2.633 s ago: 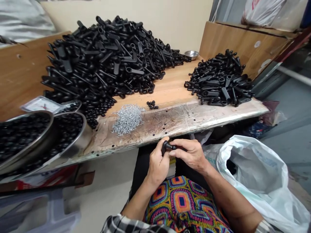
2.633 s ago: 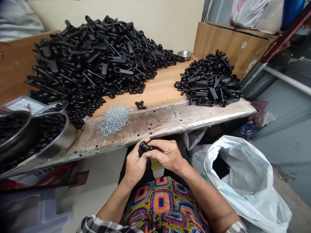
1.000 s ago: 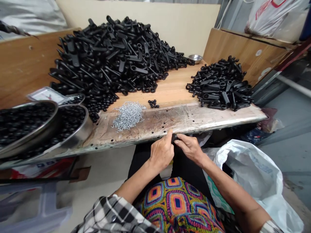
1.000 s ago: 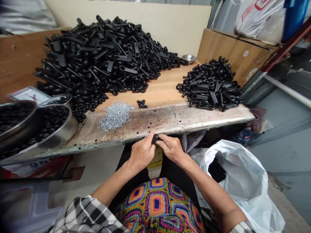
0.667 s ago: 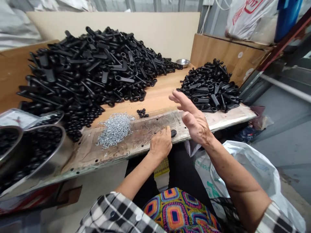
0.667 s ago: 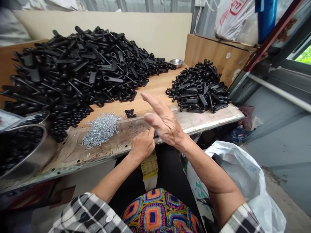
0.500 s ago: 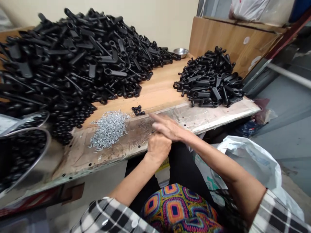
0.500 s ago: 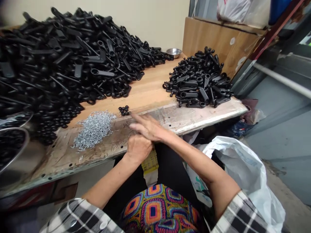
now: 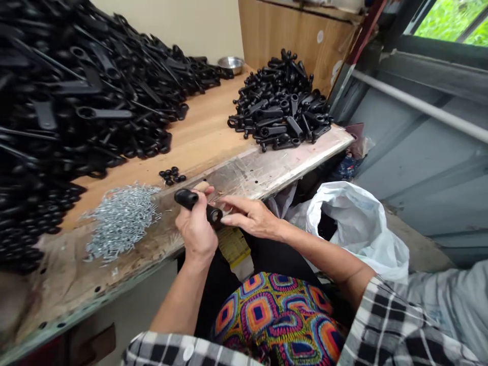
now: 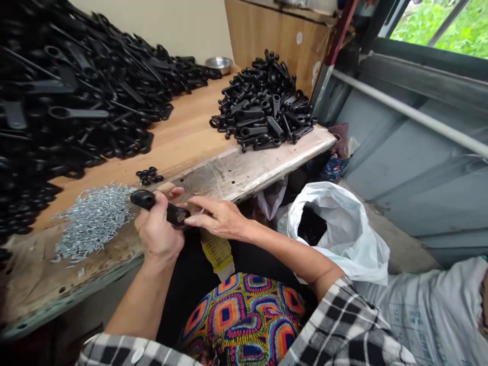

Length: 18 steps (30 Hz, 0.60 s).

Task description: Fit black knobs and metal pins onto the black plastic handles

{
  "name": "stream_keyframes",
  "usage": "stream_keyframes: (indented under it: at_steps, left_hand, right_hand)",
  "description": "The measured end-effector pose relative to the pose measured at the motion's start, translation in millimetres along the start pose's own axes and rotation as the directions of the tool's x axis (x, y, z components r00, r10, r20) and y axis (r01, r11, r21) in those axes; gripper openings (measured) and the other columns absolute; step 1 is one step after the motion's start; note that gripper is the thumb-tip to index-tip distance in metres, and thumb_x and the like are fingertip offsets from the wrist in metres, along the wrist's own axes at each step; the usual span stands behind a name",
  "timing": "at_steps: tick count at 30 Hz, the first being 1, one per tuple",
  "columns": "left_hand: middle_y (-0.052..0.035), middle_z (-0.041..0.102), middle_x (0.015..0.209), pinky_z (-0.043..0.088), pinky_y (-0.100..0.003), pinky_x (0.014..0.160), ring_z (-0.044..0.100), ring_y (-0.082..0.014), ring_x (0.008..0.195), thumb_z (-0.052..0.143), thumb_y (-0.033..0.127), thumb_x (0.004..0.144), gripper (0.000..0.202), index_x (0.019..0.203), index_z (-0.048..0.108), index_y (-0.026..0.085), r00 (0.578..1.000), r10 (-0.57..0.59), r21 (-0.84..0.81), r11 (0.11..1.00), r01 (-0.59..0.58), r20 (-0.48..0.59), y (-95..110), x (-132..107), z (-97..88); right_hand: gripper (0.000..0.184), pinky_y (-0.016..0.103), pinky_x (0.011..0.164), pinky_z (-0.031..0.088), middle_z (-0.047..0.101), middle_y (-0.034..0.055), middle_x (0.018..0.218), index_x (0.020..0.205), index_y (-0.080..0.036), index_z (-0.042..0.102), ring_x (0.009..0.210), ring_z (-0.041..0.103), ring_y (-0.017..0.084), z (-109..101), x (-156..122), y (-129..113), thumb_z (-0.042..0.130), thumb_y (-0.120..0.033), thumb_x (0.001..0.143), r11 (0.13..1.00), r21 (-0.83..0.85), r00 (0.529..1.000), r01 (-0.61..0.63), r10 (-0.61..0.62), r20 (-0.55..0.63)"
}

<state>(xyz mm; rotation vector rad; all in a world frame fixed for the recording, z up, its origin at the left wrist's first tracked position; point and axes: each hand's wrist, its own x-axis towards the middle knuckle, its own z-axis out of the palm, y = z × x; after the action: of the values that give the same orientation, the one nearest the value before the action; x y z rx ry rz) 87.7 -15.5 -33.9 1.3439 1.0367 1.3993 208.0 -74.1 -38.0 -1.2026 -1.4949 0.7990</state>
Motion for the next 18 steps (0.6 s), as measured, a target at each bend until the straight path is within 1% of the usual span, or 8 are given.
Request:
stream_keyframes:
  at_steps: [2,4,6,9,12,13,15,18]
  left_hand:
    - [-0.0053,0.062,0.102,0.045,-0.024,0.070,0.056,-0.0174,0.096,0.050,0.043,0.079,0.032,0.095,0.061,0.018,0.998,-0.035,-0.071,0.997,0.040,0.059,3.2,-8.8,9.5]
    - [-0.0062,0.061,0.105,0.044,-0.027,0.077,0.056,-0.0179,0.098,0.047,0.045,0.081,0.035,0.098,0.061,0.017,0.987,-0.084,-0.049,0.995,0.091,0.139,2.4,-17.0,17.8]
    - [-0.0068,0.059,0.110,0.043,-0.030,0.085,0.054,-0.0190,0.101,0.043,0.046,0.083,0.038,0.102,0.060,0.017,0.972,-0.095,-0.014,0.995,0.100,0.216,-2.0,-22.4,23.0]
    - [-0.0060,0.055,0.118,0.038,-0.034,0.093,0.049,-0.0206,0.110,0.045,0.044,0.082,0.040,0.112,0.056,0.019,0.952,0.003,0.009,1.000,-0.006,0.305,-9.9,-22.0,23.5]
    - [-0.0063,0.053,0.121,0.039,-0.035,0.091,0.047,-0.0219,0.112,0.053,0.038,0.077,0.045,0.118,0.051,0.020,0.945,0.184,0.101,0.971,-0.217,0.270,-17.0,-10.4,15.4]
    - [-0.0072,0.054,0.120,0.040,-0.035,0.089,0.048,-0.0225,0.110,0.057,0.036,0.074,0.047,0.118,0.051,0.019,0.942,0.252,0.165,0.942,-0.291,0.223,-19.9,-4.8,11.4]
    - [-0.0089,0.058,0.113,0.042,-0.035,0.085,0.051,-0.0229,0.105,0.061,0.032,0.069,0.049,0.114,0.054,0.014,0.931,0.345,0.284,0.887,-0.365,0.118,-27.0,6.7,3.3]
    - [-0.0089,0.063,0.098,0.045,-0.031,0.070,0.057,-0.0189,0.087,0.061,0.028,0.065,0.041,0.102,0.060,0.010,0.955,0.298,0.233,0.929,-0.288,-0.007,-36.2,19.6,-4.0]
  right_hand:
    - [0.041,0.023,0.071,0.043,0.058,0.0005,0.082,0.115,-0.015,0.056,0.074,0.053,0.011,0.9,-5.8,-0.7,0.057,-0.032,0.077,0.980,0.189,0.994,-0.063,0.044,0.103]
    - [0.037,0.021,0.063,0.043,0.057,-0.0004,0.076,0.107,-0.013,0.059,0.066,0.050,0.009,-2.7,-7.0,1.2,0.059,-0.030,0.074,0.920,0.357,0.984,-0.162,0.124,0.127]
    - [0.030,0.020,0.055,0.041,0.056,-0.0013,0.070,0.097,-0.012,0.062,0.057,0.047,0.008,-13.0,-8.3,4.4,0.060,-0.029,0.073,0.873,0.423,0.970,-0.242,0.204,0.134]
    - [0.022,0.019,0.051,0.038,0.052,-0.0028,0.061,0.085,-0.012,0.063,0.053,0.045,0.007,-43.2,-15.1,9.1,0.060,-0.030,0.073,0.934,0.270,0.972,-0.235,0.228,0.056]
    - [0.022,0.020,0.054,0.037,0.053,-0.0022,0.059,0.084,-0.013,0.065,0.054,0.047,0.009,-90.0,-23.5,11.3,0.057,-0.031,0.076,0.967,-0.141,0.967,-0.214,0.189,-0.170]
    - [0.022,0.021,0.055,0.037,0.053,-0.0018,0.060,0.084,-0.014,0.066,0.055,0.047,0.009,-107.6,-25.5,11.1,0.055,-0.032,0.076,0.917,-0.307,0.952,-0.252,0.179,-0.247]
    - [0.024,0.023,0.058,0.037,0.055,-0.0007,0.060,0.085,-0.016,0.068,0.057,0.049,0.012,-141.7,-27.9,9.3,0.053,-0.033,0.076,0.713,-0.588,0.911,-0.381,0.181,-0.371]
    - [0.026,0.026,0.059,0.036,0.058,0.0012,0.062,0.082,-0.018,0.069,0.060,0.052,0.015,-178.2,-28.8,5.1,0.050,-0.035,0.076,0.407,-0.736,0.838,-0.541,0.186,-0.513]
